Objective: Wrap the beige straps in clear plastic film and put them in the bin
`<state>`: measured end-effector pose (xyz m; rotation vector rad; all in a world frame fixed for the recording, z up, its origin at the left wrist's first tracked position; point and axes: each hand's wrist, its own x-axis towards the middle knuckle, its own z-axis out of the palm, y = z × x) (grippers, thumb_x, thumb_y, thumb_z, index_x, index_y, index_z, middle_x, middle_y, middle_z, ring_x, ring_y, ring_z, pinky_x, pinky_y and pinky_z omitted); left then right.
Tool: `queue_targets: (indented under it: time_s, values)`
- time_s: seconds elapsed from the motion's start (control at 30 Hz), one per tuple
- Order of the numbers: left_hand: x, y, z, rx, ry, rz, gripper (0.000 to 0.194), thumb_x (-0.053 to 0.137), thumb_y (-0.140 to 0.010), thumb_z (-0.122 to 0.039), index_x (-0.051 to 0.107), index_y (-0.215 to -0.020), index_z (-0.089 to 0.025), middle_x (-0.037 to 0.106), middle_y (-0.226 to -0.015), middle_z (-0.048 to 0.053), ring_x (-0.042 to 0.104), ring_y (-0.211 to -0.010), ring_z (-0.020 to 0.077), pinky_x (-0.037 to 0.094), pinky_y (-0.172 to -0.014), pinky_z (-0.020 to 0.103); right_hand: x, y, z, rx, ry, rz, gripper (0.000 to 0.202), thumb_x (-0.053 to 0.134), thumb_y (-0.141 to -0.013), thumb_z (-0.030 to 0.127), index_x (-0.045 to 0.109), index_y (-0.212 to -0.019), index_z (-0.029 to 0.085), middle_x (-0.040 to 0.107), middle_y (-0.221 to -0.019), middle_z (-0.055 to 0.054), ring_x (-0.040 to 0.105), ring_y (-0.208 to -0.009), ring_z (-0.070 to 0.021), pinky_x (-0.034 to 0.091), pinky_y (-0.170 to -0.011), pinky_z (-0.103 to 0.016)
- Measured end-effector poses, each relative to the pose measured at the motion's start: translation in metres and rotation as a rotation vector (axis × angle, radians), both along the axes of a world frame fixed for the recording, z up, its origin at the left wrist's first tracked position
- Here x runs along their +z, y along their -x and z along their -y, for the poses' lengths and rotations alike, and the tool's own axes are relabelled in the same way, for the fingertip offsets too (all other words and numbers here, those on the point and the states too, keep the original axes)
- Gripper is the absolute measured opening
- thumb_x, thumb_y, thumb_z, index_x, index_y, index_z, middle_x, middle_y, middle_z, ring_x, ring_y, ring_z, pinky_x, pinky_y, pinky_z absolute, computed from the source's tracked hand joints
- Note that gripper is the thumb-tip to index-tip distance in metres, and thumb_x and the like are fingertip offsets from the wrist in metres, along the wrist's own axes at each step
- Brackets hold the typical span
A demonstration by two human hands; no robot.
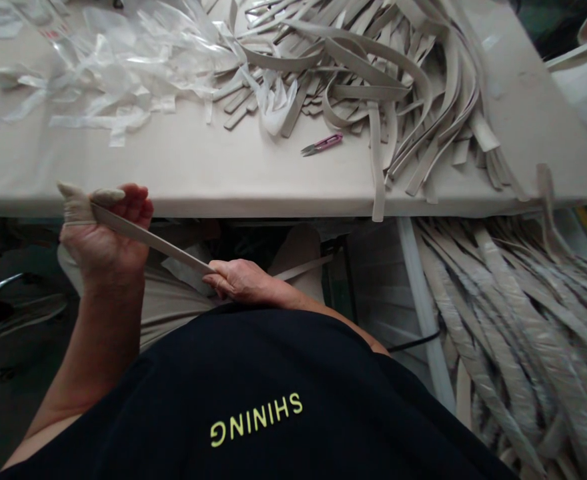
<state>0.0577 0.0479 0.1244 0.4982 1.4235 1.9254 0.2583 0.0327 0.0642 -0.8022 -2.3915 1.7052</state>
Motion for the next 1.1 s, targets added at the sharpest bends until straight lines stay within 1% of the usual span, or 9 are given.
queue_targets:
  time_s: [0.1, 0.2, 0.3, 0.4, 0.57, 0.67, 0.87, 0.97, 1.1]
  values:
    - [0.006, 0.023, -0.001, 0.056, -0.003, 0.121, 0.074, 0.017, -0.103, -0.071, 0.066, -0.076, -0.023, 0.078, -0.079, -0.006, 0.068, -0.092, 0.0117, 0.052, -0.086, 0.027, -0.016, -0.009, 0.005, -0.045, -0.016, 0.031, 0.015, 0.063, -0.101, 0.036, 0.061, -0.103, 0.021, 0.065, -0.083, 0.001, 0.057, -0.076, -0.0153, 0.029, -0.064, -0.025]
    - [0.012, 0.052, -0.002, 0.118, -0.012, 0.155, 0.072, 0.015, -0.103, -0.071, 0.066, -0.078, -0.026, 0.078, -0.077, -0.010, 0.067, -0.098, 0.0078, 0.050, -0.080, 0.020, -0.039, -0.034, 0.012, -0.100, 0.032, 0.058, 0.008, 0.067, -0.096, 0.027, 0.067, -0.102, 0.021, 0.067, -0.087, -0.001, 0.058, -0.079, -0.0153, 0.031, -0.067, -0.025]
    - [0.011, 0.072, -0.003, 0.227, -0.010, 0.241, 0.068, 0.017, -0.106, -0.066, 0.063, -0.078, -0.024, 0.074, -0.068, -0.011, 0.067, -0.084, 0.0062, 0.049, -0.070, 0.019, -0.058, -0.065, 0.015, -0.151, 0.103, 0.056, 0.013, 0.058, -0.099, 0.023, 0.071, -0.097, 0.018, 0.068, -0.083, -0.001, 0.058, -0.074, -0.0136, 0.034, -0.066, -0.024]
    - [0.007, 0.073, -0.004, 0.220, -0.020, 0.386, 0.057, 0.028, -0.110, -0.055, 0.063, -0.079, -0.022, 0.071, -0.062, -0.010, 0.064, -0.068, 0.0036, 0.048, -0.062, 0.016, -0.070, -0.092, 0.013, -0.170, 0.207, 0.048, 0.025, 0.051, -0.100, 0.029, 0.073, -0.097, 0.018, 0.067, -0.074, -0.001, 0.057, -0.063, -0.0126, 0.036, -0.061, -0.023]
    - [0.024, 0.053, -0.010, 0.073, -0.120, 0.603, 0.050, 0.031, -0.111, -0.047, 0.059, -0.079, -0.020, 0.071, -0.062, -0.009, 0.061, -0.053, 0.0010, 0.040, -0.045, 0.010, -0.074, -0.115, 0.004, -0.170, 0.341, 0.031, 0.038, 0.050, -0.098, 0.046, 0.073, -0.101, 0.016, 0.068, -0.074, -0.003, 0.058, -0.062, -0.0132, 0.043, -0.060, -0.023]
    - [0.040, 0.051, -0.013, 0.080, -0.175, 0.652, 0.051, 0.031, -0.110, -0.049, 0.057, -0.078, -0.020, 0.069, -0.059, -0.008, 0.058, -0.045, 0.0024, 0.035, -0.039, 0.010, -0.074, -0.122, -0.002, -0.186, 0.362, 0.035, 0.041, 0.055, -0.095, 0.051, 0.072, -0.104, 0.016, 0.069, -0.077, -0.004, 0.059, -0.065, -0.0139, 0.045, -0.062, -0.024]
    - [0.052, 0.059, -0.009, 0.084, -0.240, 0.633, 0.049, 0.029, -0.112, -0.044, 0.055, -0.078, -0.021, 0.069, -0.060, -0.009, 0.057, -0.044, 0.0031, 0.034, -0.039, 0.010, -0.069, -0.132, -0.007, -0.203, 0.479, 0.016, 0.045, 0.070, -0.084, 0.051, 0.069, -0.112, 0.015, 0.068, -0.081, -0.003, 0.061, -0.064, -0.0133, 0.048, -0.059, -0.024]
    - [0.058, 0.059, -0.008, 0.046, -0.264, 0.597, 0.050, 0.023, -0.113, -0.041, 0.055, -0.080, -0.021, 0.068, -0.061, -0.010, 0.058, -0.048, 0.0014, 0.035, -0.042, 0.008, -0.069, -0.138, -0.011, -0.164, 0.590, -0.010, 0.053, 0.071, -0.084, 0.056, 0.067, -0.115, 0.014, 0.071, -0.084, -0.004, 0.062, -0.061, -0.0126, 0.049, -0.058, -0.023]
    - [0.068, 0.069, -0.004, 0.071, -0.282, 0.487, 0.048, 0.023, -0.114, -0.036, 0.055, -0.081, -0.019, 0.064, -0.062, -0.011, 0.055, -0.048, -0.0003, 0.033, -0.042, 0.007, -0.073, -0.155, -0.016, -0.232, 0.688, -0.039, 0.067, 0.069, -0.083, 0.063, 0.062, -0.127, 0.012, 0.075, -0.093, -0.010, 0.066, -0.062, -0.0137, 0.052, -0.059, -0.025]
